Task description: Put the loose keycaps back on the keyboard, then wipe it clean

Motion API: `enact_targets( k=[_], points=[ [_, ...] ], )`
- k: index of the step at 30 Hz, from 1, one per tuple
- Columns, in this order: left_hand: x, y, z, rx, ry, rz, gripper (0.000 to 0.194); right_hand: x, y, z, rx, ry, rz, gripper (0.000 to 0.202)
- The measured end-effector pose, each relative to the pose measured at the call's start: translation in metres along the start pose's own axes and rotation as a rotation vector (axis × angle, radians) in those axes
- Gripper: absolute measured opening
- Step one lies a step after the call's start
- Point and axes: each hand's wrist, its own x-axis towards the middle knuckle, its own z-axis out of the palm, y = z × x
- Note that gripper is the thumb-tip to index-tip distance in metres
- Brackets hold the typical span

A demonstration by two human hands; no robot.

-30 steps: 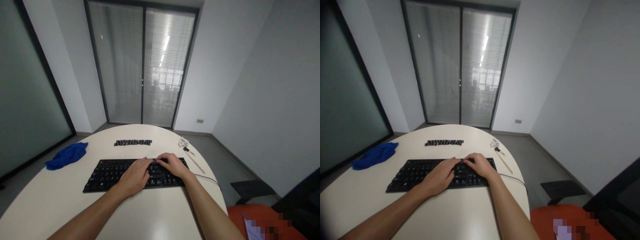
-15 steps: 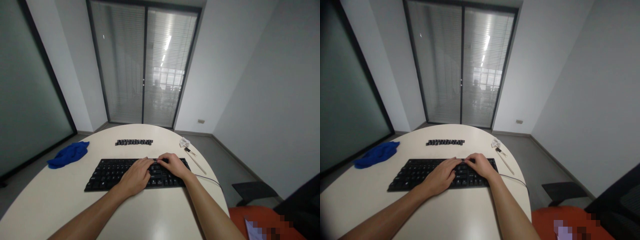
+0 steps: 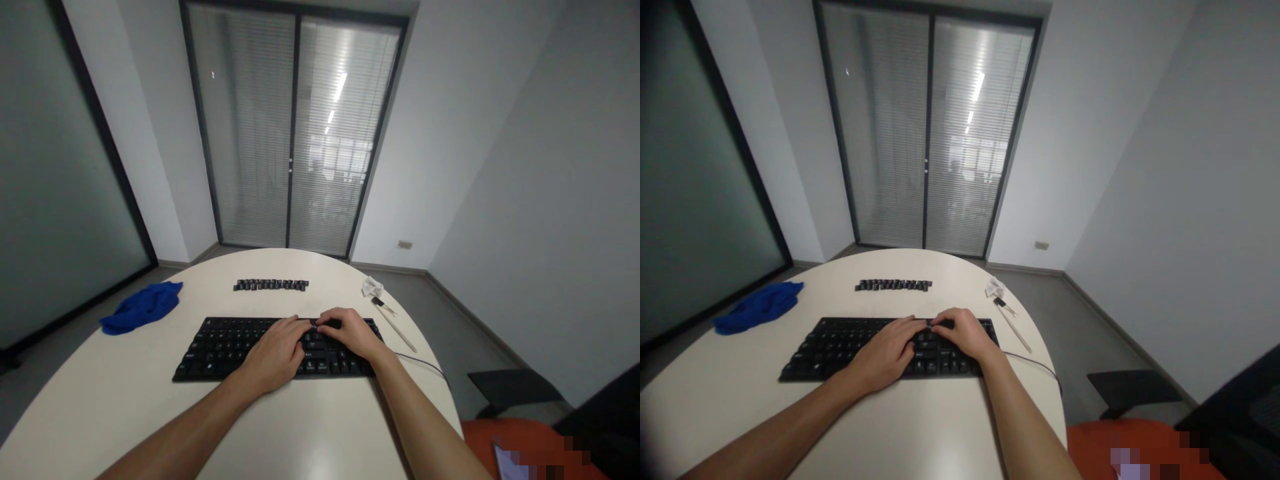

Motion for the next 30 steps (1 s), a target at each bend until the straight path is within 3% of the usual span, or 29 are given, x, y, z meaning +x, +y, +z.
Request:
enact_targets(
  k=[8,14,24,30],
  points=[
    [0.000,0.002,-0.001,0.026,-0.011,-0.001,0.045,0.000,-0.003,0.002,-0.123,0.041,0.033,0.030],
    [-0.001,0.004,0.000,0.104,-0.078,-0.073,0.045,0.000,-0.012,0.003,-0.338,-0.024,0.118,0.037],
    [-0.003,0.015,-0.014,0.130,-0.265,-0.090,0.079,0.002,-0.010,0.003,-0.360,-0.052,0.146,0.035],
    [-0.004,0.010,-0.010,0.136,-0.252,-0.068,0.083,0.002,-0.008,0.003,-0.376,-0.061,0.140,0.031]
  ],
)
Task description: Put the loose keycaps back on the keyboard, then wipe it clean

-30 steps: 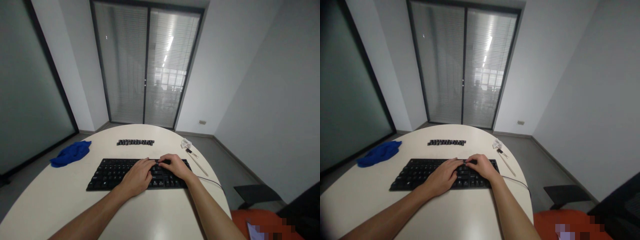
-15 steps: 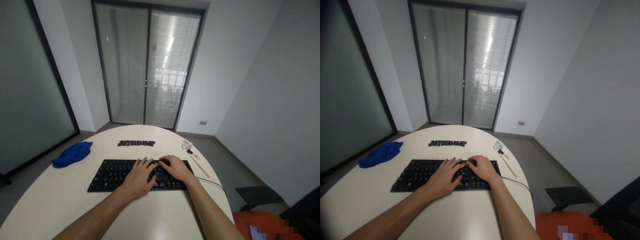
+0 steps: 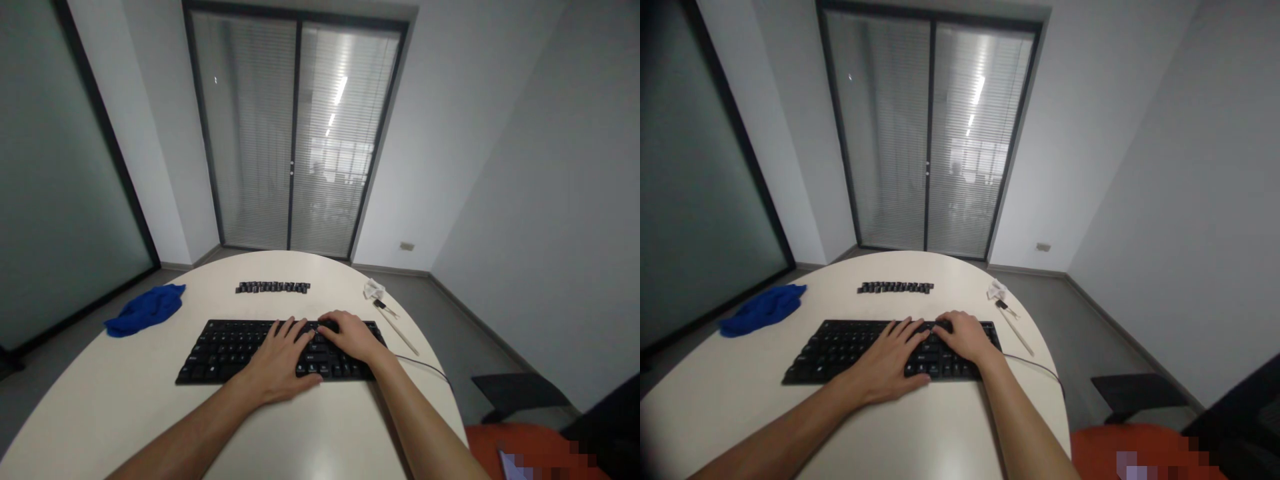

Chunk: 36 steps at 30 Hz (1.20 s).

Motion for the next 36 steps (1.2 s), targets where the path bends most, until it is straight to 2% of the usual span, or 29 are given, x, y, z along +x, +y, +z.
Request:
enact_targets(
  k=[10,22,29,36],
  points=[
    [0.0004,0.0029,0.0035,0.027,0.029,-0.012,0.084,-0.0012,0.0007,0.0015,0.001,0.020,-0.023,0.033],
    [-0.0002,0.0021,0.0037,0.003,0.063,0.000,0.077,-0.0007,0.0000,0.0027,-0.015,0.033,-0.029,0.035],
    [-0.0009,0.0048,-0.0006,-0.006,0.051,-0.008,0.070,0.0005,0.0030,0.0037,-0.004,0.036,-0.053,0.035],
    [-0.0005,0.0039,0.0006,0.006,0.038,-0.013,0.071,0.0012,0.0052,0.0057,-0.008,0.036,-0.048,0.038]
  ],
)
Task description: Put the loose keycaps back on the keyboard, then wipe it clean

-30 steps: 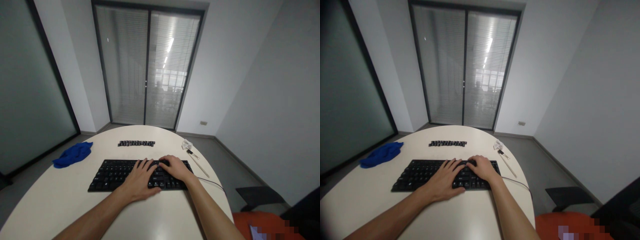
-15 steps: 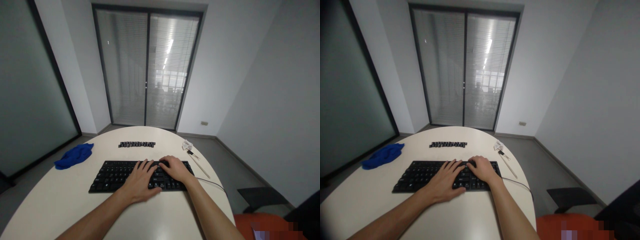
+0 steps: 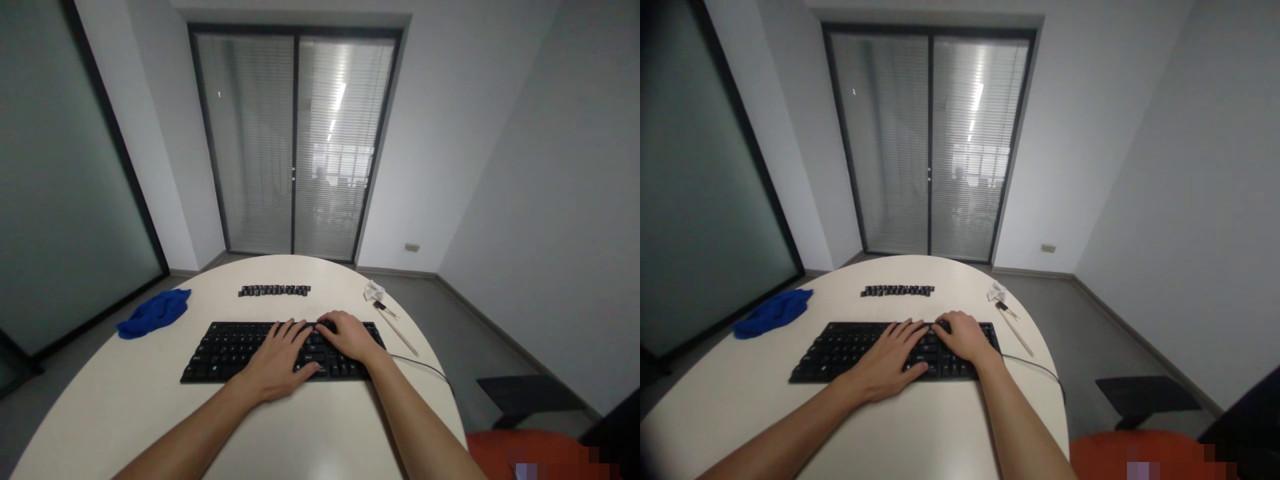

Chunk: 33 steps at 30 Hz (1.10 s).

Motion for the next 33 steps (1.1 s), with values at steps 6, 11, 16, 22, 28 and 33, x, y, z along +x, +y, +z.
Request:
enact_targets(
  k=[6,11,16,22,28,33],
  points=[
    [0.004,0.003,0.009,0.052,0.058,-0.017,0.073,0.001,0.005,-0.002,-0.016,0.004,-0.015,0.037],
    [0.008,0.007,0.012,0.068,0.067,-0.023,0.073,0.000,0.002,-0.006,-0.036,0.010,-0.005,0.041],
    [0.010,0.009,0.013,0.063,0.063,-0.024,0.074,-0.003,-0.003,-0.009,-0.078,0.009,0.021,0.050],
    [0.017,0.007,0.001,-0.063,-0.007,-0.034,0.074,-0.003,0.004,-0.008,-0.061,-0.002,0.039,0.047],
    [0.054,-0.018,-0.016,-0.037,0.131,-0.118,0.040,-0.003,0.003,-0.009,-0.067,0.029,0.018,0.045],
    [0.093,-0.044,-0.018,0.164,0.152,-0.114,0.029,-0.002,0.002,-0.009,-0.056,0.027,0.034,0.045]
  ],
)
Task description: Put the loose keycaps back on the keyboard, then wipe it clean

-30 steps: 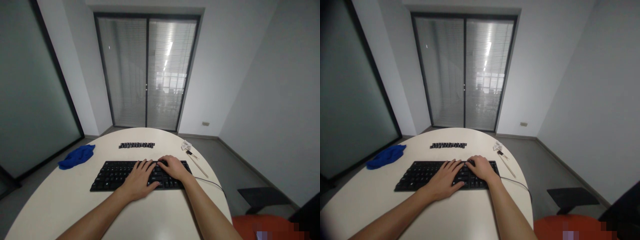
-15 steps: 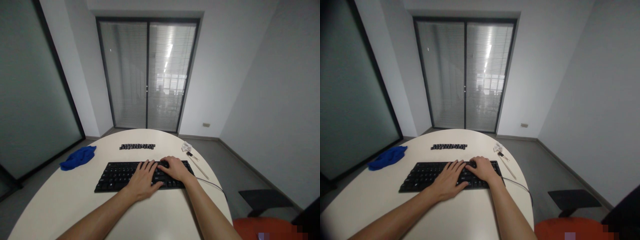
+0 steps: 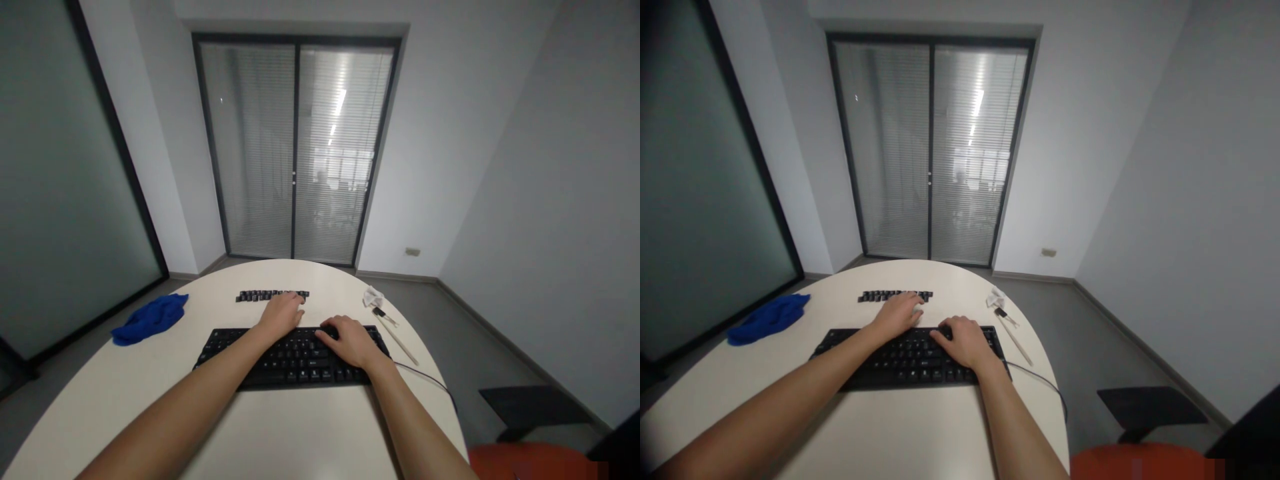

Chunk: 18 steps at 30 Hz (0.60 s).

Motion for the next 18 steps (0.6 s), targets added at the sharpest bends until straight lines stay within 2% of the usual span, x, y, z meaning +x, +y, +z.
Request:
enact_targets(
  k=[8,18],
  points=[
    [0.038,-0.009,0.014,0.077,-0.003,0.012,0.025,0.002,-0.002,-0.002,-0.010,-0.016,0.015,0.045],
    [0.053,-0.011,0.029,0.132,-0.031,0.077,0.024,0.002,-0.004,-0.004,-0.015,-0.031,0.023,0.041]
  ],
)
